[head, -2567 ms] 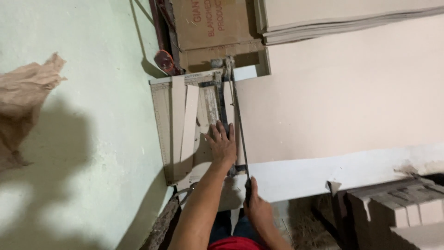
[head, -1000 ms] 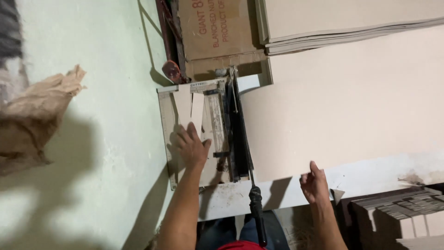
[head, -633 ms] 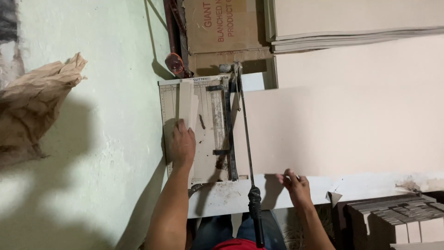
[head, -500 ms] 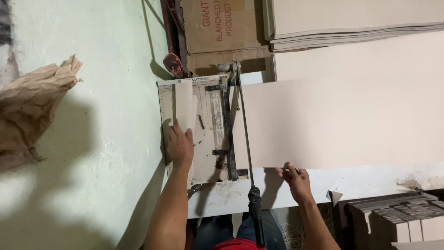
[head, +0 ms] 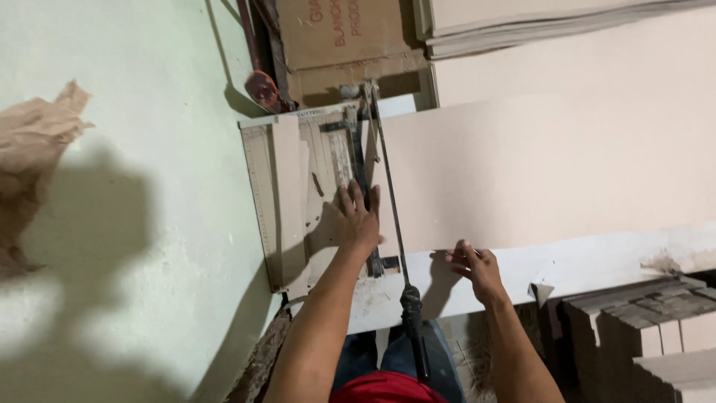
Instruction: Using a manual paper cutter to cut cardboard sheets into smaller pieces.
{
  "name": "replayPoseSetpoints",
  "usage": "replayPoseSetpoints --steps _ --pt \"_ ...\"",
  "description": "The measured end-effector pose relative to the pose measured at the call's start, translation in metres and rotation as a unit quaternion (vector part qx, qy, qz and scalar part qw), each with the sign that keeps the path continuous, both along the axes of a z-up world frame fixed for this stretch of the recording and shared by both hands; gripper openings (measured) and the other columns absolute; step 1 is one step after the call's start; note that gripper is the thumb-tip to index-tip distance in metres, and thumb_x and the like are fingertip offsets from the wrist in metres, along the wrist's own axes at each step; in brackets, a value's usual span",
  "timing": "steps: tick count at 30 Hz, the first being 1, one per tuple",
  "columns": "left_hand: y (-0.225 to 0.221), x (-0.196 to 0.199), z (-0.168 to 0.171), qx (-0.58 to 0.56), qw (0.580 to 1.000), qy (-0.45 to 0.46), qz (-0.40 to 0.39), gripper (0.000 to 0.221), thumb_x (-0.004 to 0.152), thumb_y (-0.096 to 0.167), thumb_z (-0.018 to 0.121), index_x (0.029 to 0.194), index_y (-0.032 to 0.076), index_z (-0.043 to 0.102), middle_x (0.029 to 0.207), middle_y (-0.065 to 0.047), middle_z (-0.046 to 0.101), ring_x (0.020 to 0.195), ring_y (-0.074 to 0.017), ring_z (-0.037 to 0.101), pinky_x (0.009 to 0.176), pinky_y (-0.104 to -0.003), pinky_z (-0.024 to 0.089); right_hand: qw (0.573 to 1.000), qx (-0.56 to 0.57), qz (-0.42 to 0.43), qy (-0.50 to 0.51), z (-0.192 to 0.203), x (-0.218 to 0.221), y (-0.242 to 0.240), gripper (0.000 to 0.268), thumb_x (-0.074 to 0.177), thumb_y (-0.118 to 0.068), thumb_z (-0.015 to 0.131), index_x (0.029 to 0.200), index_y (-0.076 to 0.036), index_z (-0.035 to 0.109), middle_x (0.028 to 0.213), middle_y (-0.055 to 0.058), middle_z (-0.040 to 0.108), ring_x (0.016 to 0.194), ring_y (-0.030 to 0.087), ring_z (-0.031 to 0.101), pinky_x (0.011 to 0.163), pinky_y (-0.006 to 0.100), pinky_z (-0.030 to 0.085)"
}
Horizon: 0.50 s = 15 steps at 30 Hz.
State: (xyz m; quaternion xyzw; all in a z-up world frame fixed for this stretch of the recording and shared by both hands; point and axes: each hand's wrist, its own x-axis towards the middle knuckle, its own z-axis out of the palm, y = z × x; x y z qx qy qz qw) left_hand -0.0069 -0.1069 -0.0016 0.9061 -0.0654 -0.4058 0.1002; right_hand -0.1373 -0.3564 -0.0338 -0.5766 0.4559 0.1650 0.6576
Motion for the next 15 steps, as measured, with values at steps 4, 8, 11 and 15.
replayPoseSetpoints --steps 4,8,11,15 --pt "-0.006 -0.002 -0.006 0.092 0.995 0.001 -0.047 0.112 0.086 0.036 0.079 0.166 0.013 0.003 0.167 -0.032 -0.009 0.153 -0.0559 -0.005 0.113 -0.077 0.019 0.934 -0.129 0.320 0.098 -0.015 -0.008 0.005 0.065 0.101 -0.066 0.053 0.106 -0.005 0.074 0.086 0.018 0.077 0.080 0.034 0.077 0.080 0.054 0.060" --pt "-0.008 0.000 -0.012 0.114 0.992 0.010 -0.058 0.120 0.088 0.027 0.077 0.165 0.016 -0.014 0.167 -0.028 -0.020 0.152 -0.0550 -0.010 0.116 -0.072 0.023 0.782 -0.348 0.515 -0.043 0.115 -0.030 0.086 0.078 0.098 -0.060 0.040 0.163 -0.023 0.016 0.042 -0.009 0.049 0.034 0.008 0.036 0.029 0.024 0.029" --pt "-0.011 0.003 -0.012 0.150 0.985 0.031 -0.078 0.122 0.089 0.031 0.077 0.164 0.015 -0.018 0.167 -0.028 -0.022 0.152 -0.0552 -0.012 0.115 -0.071 0.024 0.753 -0.246 0.588 0.164 0.159 -0.026 0.140 0.109 0.090 -0.078 0.049 0.167 -0.025 -0.008 0.077 0.018 0.073 0.069 0.038 0.071 0.064 0.047 0.056" --pt "-0.014 0.009 -0.004 0.125 0.988 0.050 -0.076 0.126 0.086 0.028 0.084 0.165 0.014 -0.014 0.167 -0.028 -0.024 0.152 -0.0548 -0.015 0.117 -0.073 0.020 0.785 -0.360 0.501 0.055 0.008 -0.098 0.132 0.076 0.093 -0.042 0.059 0.158 -0.025 0.022 0.069 0.014 0.073 0.056 0.042 0.068 0.051 0.052 0.052"
